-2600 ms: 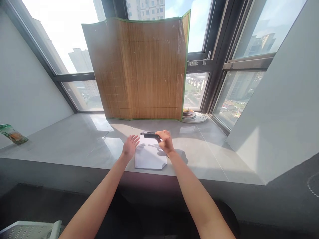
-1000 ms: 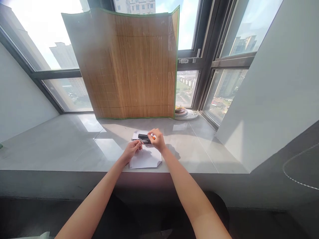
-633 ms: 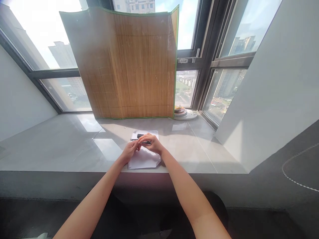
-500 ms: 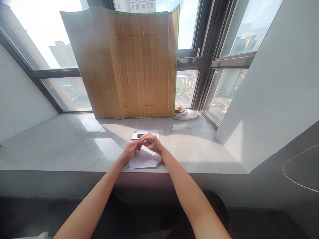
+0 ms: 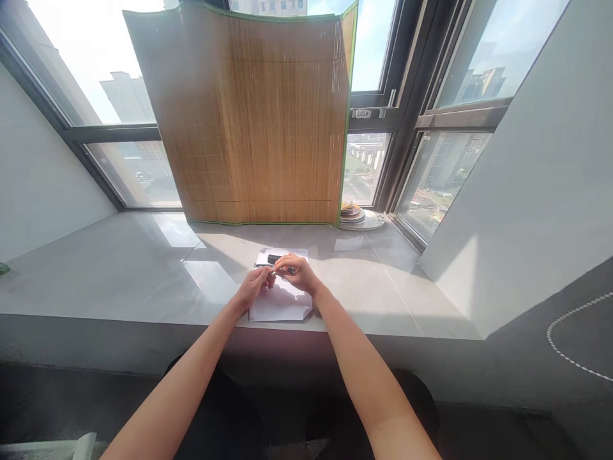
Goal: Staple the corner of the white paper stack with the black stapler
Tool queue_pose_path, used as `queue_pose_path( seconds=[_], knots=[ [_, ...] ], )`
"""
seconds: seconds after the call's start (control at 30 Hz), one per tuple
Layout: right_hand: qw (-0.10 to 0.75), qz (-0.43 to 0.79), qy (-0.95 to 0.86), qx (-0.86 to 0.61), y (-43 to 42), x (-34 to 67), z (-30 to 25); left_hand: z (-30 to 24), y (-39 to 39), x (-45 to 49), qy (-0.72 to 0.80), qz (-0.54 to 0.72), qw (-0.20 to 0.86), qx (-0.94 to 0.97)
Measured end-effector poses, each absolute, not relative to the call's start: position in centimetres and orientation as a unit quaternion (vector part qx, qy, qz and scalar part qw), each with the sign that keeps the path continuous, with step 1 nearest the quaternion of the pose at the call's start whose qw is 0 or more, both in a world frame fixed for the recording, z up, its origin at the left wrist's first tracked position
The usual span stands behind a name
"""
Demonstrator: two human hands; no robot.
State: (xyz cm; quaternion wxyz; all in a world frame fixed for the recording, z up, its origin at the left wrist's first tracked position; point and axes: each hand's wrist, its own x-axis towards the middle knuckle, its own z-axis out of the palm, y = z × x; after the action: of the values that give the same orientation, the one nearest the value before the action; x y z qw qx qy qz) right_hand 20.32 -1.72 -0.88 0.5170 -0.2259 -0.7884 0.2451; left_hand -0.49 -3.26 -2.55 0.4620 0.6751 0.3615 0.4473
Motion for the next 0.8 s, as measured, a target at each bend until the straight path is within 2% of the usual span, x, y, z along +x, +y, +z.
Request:
queue_pose_path(
  seconds=[0.2, 0.33, 0.4, 0.43, 0.53, 0.8],
  knots=[
    [0.604, 0.152, -0.665, -0.411, 0.3, 23.6, 0.4, -2.8, -3.1, -0.4, 0.387, 0.451, 0.493, 0.636],
    [0.555, 0.041, -0.625, -0.547, 4.8, 29.1, 1.1, -2.8, -3.2, -0.4, 0.400, 0.431, 0.497, 0.638],
    [0.483, 0.001, -0.602, -0.635, 6.9, 32.0, 0.4, -2.9, -3.2, -0.4, 0.402, 0.434, 0.491, 0.639],
    [0.433, 0.002, -0.591, -0.681, 7.7, 33.3, -0.2, -2.9, -3.2, -0.4, 0.403, 0.433, 0.488, 0.641],
    [0.375, 0.025, -0.571, -0.730, 8.9, 35.9, -2.6, -2.9, -3.3, -0.3, 0.401, 0.429, 0.479, 0.653],
    [0.381, 0.055, -0.570, -0.726, 9.3, 37.3, -4.8, -2.4, -3.4, -0.3, 0.416, 0.406, 0.466, 0.667]
  ],
)
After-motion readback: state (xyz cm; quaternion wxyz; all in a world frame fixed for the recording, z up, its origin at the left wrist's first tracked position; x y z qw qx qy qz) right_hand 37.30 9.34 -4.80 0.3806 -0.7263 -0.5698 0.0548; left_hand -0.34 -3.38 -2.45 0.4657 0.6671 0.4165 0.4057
